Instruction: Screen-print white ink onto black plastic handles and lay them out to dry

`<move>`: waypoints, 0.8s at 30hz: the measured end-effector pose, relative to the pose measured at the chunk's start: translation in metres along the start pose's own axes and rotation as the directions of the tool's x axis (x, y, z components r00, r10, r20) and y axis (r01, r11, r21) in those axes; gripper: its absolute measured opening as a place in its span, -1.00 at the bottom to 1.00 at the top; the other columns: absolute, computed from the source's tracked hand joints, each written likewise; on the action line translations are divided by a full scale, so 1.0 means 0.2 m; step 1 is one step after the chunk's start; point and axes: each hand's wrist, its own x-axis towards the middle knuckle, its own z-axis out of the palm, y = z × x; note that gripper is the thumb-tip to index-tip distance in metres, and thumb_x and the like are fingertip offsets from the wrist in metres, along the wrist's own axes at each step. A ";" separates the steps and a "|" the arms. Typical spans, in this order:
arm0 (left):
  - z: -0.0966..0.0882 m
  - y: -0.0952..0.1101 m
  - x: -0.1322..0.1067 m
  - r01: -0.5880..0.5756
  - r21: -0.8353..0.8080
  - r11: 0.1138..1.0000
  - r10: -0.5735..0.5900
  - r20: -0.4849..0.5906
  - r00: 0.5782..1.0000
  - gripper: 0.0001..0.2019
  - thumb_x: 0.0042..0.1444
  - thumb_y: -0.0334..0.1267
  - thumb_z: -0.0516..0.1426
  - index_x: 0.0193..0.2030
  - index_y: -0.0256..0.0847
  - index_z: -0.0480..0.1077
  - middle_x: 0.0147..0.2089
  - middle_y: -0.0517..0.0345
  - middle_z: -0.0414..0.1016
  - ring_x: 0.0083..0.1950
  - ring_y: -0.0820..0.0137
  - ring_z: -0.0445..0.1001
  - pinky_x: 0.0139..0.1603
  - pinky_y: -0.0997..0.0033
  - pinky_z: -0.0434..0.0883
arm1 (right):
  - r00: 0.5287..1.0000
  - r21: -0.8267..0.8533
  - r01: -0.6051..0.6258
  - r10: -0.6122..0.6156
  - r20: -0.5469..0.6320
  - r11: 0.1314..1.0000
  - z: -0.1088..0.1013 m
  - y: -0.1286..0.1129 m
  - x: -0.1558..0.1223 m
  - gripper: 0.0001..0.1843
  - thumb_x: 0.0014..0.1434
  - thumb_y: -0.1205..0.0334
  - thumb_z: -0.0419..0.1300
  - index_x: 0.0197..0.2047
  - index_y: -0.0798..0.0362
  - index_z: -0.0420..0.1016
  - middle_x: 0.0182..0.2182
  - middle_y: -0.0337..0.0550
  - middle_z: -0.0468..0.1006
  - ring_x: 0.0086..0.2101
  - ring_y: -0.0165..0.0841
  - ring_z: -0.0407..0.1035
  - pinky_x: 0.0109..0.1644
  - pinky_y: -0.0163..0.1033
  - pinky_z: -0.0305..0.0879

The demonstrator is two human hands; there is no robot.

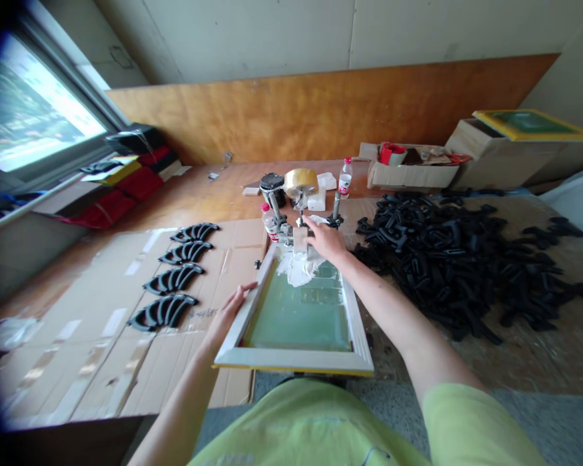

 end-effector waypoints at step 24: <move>0.22 -0.32 0.05 0.223 -0.150 0.963 -0.238 -0.093 0.967 -0.50 -0.02 0.19 0.17 -0.17 -0.23 0.33 -0.48 0.18 0.49 -0.56 0.49 0.40 -0.52 0.50 0.37 | 0.980 0.141 0.196 -0.191 -0.049 0.970 0.33 0.18 -0.65 -0.74 0.31 0.26 0.03 -0.05 0.00 0.51 -0.13 -0.06 0.53 -0.04 -0.26 0.34 0.11 -0.07 0.23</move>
